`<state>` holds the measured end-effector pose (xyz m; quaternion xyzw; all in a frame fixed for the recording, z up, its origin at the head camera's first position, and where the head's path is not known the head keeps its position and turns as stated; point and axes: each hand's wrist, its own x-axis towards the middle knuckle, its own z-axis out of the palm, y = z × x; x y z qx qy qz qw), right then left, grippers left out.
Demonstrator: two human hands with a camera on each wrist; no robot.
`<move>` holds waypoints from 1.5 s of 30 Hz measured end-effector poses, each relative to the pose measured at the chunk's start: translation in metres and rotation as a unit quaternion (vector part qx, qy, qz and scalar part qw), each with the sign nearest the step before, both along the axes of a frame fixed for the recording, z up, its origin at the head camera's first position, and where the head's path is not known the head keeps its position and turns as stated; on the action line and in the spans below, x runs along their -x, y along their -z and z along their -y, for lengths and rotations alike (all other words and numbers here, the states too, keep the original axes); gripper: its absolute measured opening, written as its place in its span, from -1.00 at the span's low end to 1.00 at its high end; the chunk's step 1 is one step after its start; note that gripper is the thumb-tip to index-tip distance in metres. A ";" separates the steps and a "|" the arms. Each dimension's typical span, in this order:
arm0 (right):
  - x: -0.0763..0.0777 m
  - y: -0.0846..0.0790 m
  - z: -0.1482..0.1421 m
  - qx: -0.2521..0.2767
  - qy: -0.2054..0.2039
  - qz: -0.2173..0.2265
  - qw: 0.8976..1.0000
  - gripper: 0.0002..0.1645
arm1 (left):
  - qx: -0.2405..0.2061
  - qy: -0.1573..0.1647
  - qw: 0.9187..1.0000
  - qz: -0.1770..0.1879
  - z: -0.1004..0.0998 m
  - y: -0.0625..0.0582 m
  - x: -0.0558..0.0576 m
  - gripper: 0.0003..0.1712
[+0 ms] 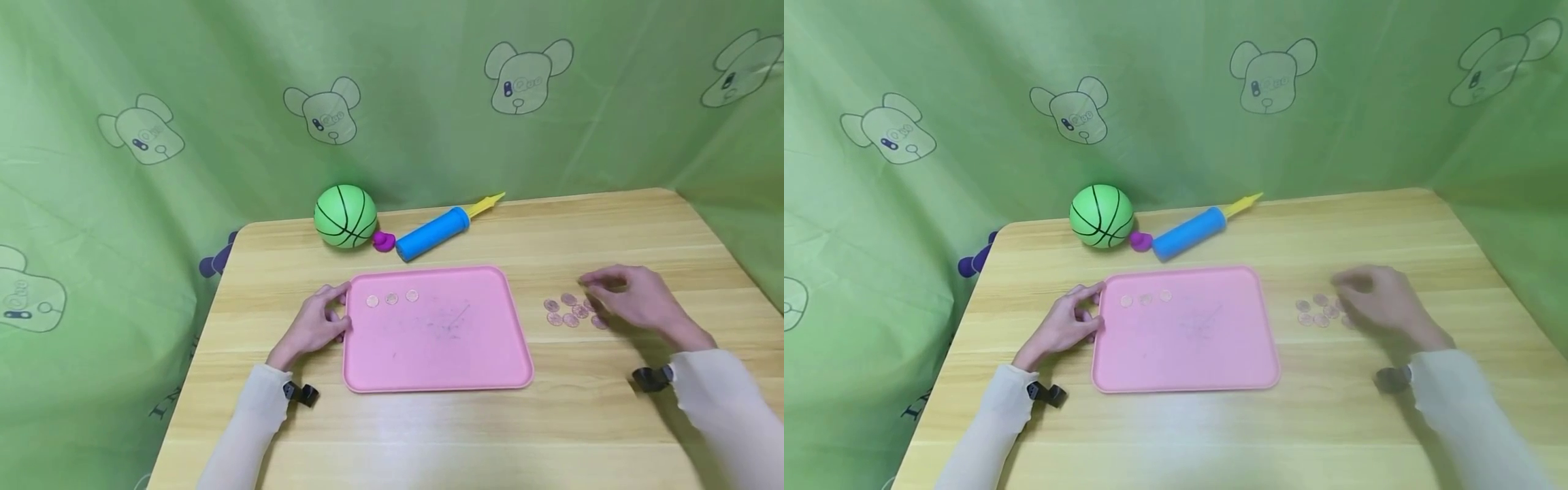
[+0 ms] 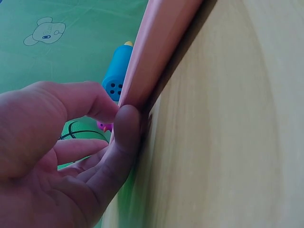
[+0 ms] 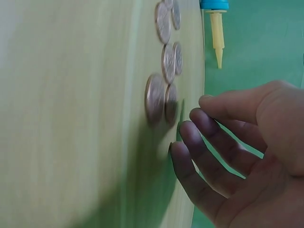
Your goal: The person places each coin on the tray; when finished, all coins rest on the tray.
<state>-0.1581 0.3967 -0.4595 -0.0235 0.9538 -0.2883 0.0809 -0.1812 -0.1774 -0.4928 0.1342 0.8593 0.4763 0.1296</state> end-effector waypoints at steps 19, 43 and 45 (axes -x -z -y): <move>-0.009 0.017 -0.024 -0.056 -0.067 -0.099 0.991 -0.78 | -0.013 0.010 1.000 0.013 -0.004 0.000 0.001 -0.07; 0.007 0.009 -0.016 -0.046 -0.084 0.031 0.995 -0.73 | -0.006 0.004 1.000 0.010 0.000 -0.004 -0.001 -0.06; 0.006 0.009 -0.013 -0.036 -0.095 0.033 0.994 -0.80 | -0.007 0.006 1.000 0.011 0.000 -0.004 -0.001 -0.06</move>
